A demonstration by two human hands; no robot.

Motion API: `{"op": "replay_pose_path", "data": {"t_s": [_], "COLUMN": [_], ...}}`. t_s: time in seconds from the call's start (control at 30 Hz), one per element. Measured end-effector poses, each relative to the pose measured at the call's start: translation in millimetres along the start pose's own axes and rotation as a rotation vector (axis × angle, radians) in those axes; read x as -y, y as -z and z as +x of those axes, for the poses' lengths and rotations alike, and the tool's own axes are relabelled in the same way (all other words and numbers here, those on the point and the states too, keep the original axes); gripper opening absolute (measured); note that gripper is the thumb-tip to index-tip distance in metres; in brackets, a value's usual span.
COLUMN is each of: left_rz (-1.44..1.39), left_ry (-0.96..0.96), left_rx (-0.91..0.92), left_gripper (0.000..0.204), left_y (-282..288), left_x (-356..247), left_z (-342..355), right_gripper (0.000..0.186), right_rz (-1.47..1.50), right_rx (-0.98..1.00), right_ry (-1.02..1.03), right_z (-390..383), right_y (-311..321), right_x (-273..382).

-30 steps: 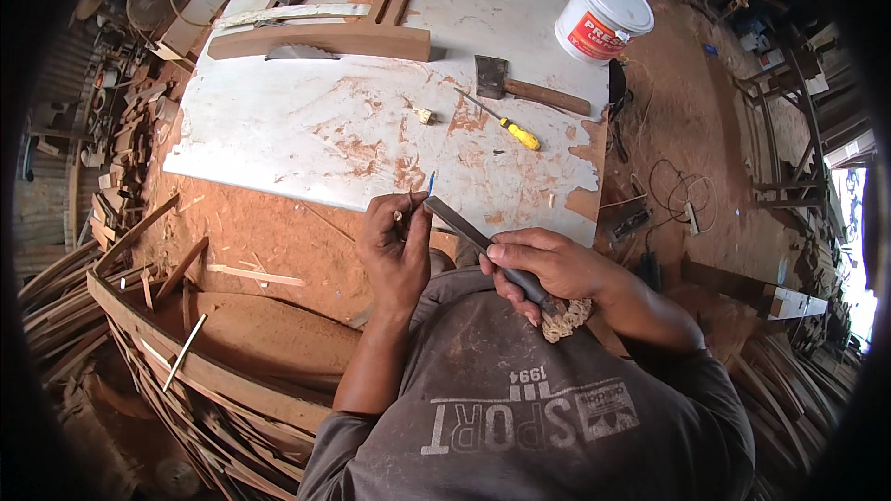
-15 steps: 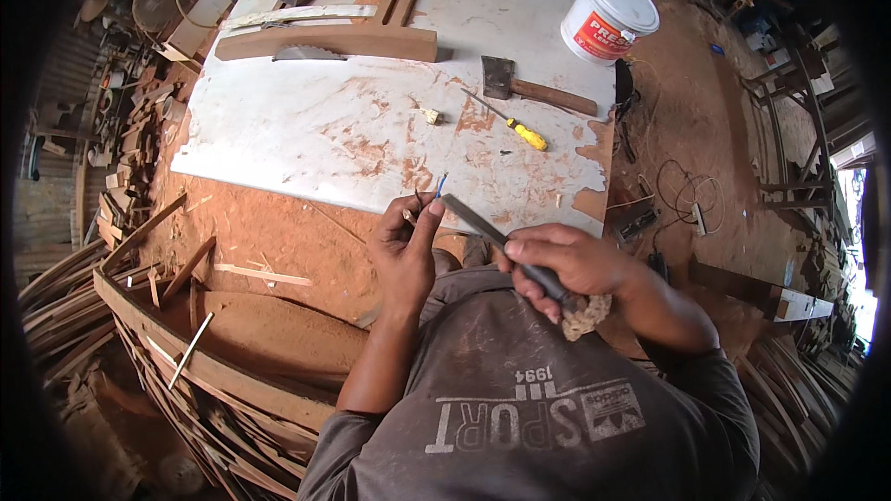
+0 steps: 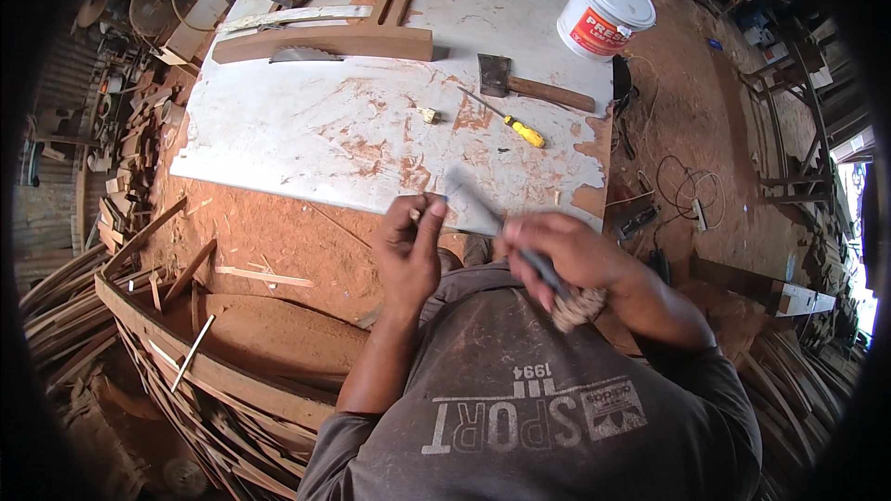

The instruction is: The person strips insulation from a blue wire using a utility knife, then inserts the wire into a small electrical component and secures it with a yellow screwdriver. The person repeats the process with a second wire, tightening both connections in the component.

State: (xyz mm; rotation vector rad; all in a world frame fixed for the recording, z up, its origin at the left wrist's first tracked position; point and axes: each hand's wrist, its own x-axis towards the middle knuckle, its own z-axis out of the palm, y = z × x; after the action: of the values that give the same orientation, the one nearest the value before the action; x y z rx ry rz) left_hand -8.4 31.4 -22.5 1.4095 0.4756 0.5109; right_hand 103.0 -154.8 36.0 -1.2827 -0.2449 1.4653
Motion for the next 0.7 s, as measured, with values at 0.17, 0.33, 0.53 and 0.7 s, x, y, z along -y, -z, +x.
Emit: {"op": "replay_pose_path", "data": {"t_s": [0.17, 0.33, 0.53, 0.7], "left_rz": [-0.181, -0.262, -0.116, 0.060], "left_ry": [0.140, 0.145, 0.065, -0.154], "left_rx": [-0.044, -0.007, -0.009, 0.010], "left_gripper": [0.011, 0.009, 0.008, 0.007], "left_y": [5, 8, 0, 1], "left_x": [6, 6, 1, 7], "left_z": [1, 7, 4, 3], "right_gripper": [0.032, 0.033, 0.036, 0.034], "right_rz": [0.200, 0.044, 0.039, 0.096], "right_rx": [-0.106, 0.114, 0.138, 0.151], "right_ry": [0.113, -0.046, -0.052, -0.062], "right_z": [-6, -15, -8, -8], "right_y": [24, 5, -2, -3], "right_x": [9, 0, 1, 0]}}
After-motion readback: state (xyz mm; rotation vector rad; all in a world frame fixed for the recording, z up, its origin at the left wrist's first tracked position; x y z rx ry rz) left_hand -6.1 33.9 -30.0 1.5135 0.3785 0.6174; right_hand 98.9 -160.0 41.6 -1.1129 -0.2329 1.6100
